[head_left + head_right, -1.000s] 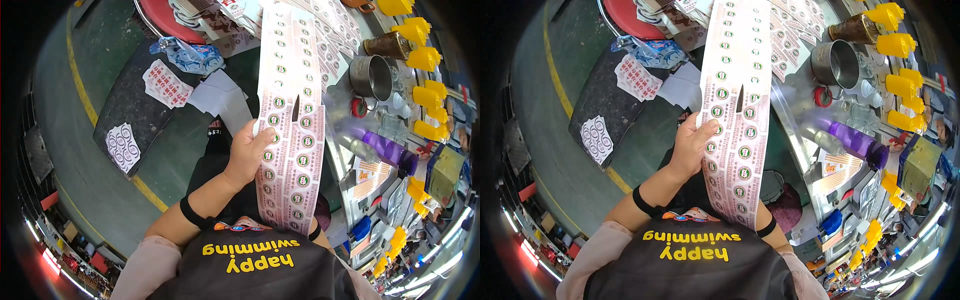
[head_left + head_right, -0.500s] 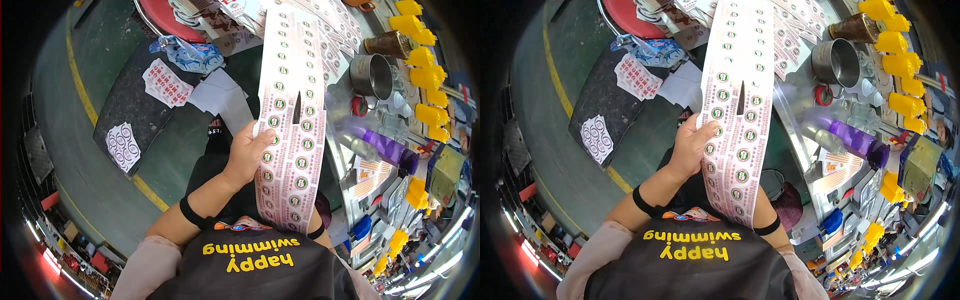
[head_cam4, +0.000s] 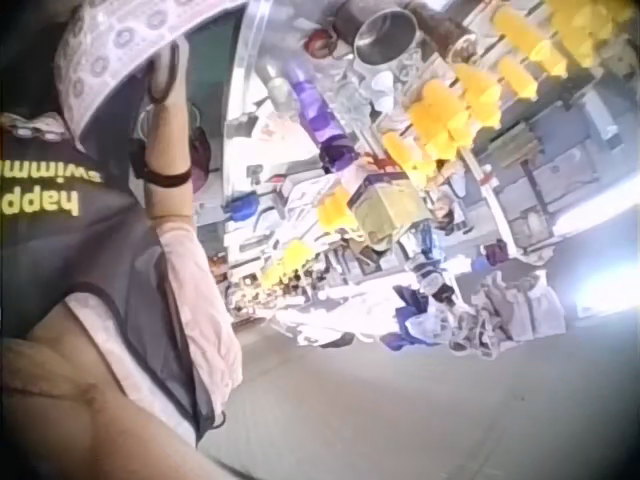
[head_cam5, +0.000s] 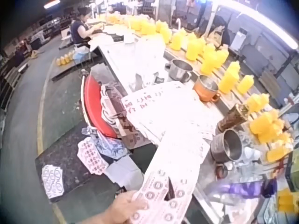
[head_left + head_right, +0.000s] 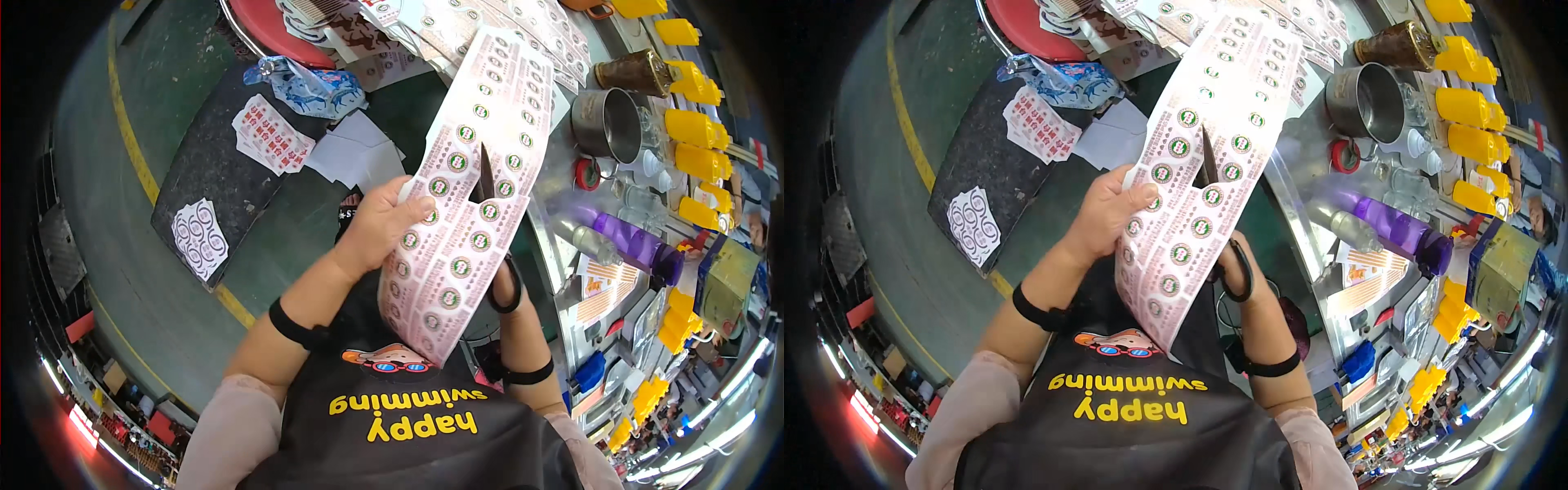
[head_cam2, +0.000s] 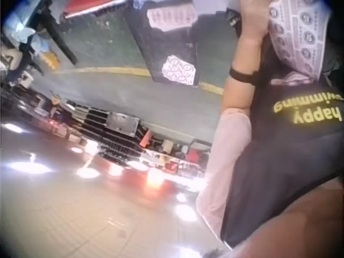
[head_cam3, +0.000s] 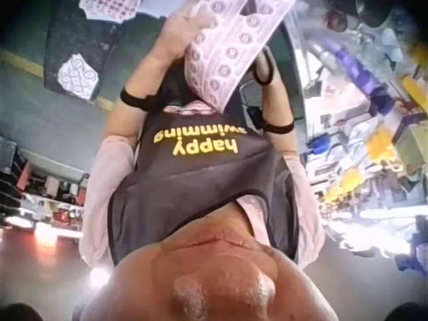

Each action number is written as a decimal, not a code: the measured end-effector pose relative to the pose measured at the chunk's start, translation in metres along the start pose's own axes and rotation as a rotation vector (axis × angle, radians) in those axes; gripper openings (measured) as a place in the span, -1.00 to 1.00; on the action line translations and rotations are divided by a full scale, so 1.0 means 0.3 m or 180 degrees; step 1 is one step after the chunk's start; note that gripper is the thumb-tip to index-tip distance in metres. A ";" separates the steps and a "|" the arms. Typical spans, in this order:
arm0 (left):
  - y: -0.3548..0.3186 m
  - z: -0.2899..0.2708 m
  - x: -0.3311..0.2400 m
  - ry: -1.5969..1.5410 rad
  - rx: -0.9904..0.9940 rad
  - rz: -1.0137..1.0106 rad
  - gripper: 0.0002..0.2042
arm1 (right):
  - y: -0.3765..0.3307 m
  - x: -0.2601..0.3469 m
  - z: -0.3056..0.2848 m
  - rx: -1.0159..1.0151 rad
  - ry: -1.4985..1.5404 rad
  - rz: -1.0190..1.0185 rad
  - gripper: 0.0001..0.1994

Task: Cutting sheets of stickers with scissors and organizing the cut pieces into stacks.

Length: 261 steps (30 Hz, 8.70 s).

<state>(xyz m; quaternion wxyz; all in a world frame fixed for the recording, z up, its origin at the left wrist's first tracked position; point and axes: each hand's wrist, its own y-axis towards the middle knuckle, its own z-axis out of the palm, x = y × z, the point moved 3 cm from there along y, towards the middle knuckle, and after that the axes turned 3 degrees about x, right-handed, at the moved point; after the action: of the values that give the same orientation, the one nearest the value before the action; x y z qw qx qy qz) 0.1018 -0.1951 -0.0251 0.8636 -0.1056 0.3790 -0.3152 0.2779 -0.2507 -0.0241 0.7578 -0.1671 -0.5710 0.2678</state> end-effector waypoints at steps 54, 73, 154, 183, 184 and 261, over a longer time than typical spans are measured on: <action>0.018 -0.118 -0.135 0.0915 0.0823 -0.1047 -0.65 | 0.003 0.154 -0.094 0.1742 -0.1069 0.0728 -0.42; -0.020 -0.126 -0.180 0.0950 0.1328 -0.1489 -0.70 | -0.040 0.191 -0.101 0.2015 -0.1158 0.1212 -0.39; -0.044 -0.100 -0.136 0.2200 0.0511 -0.0249 -0.81 | -0.092 0.080 -0.056 0.1648 -0.0615 0.0905 -0.41; -0.043 -0.097 -0.168 0.2617 0.0921 -0.0394 -0.79 | -0.061 0.157 -0.079 0.1884 -0.1561 0.1210 -0.38; -0.041 -0.101 -0.170 0.2616 0.0919 -0.0393 -0.79 | -0.060 0.159 -0.078 0.1886 -0.1562 0.1211 -0.38; -0.030 -0.121 -0.093 0.1824 0.0472 -0.0132 -0.89 | -0.150 -0.040 0.094 0.1291 0.0713 0.1488 -0.22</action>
<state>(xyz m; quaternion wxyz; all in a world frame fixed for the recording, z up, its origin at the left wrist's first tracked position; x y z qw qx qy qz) 0.0571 -0.1826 -0.0298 0.7202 0.0433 0.5811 -0.3765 0.2581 -0.2953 0.0000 0.7518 -0.1678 -0.3652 0.5228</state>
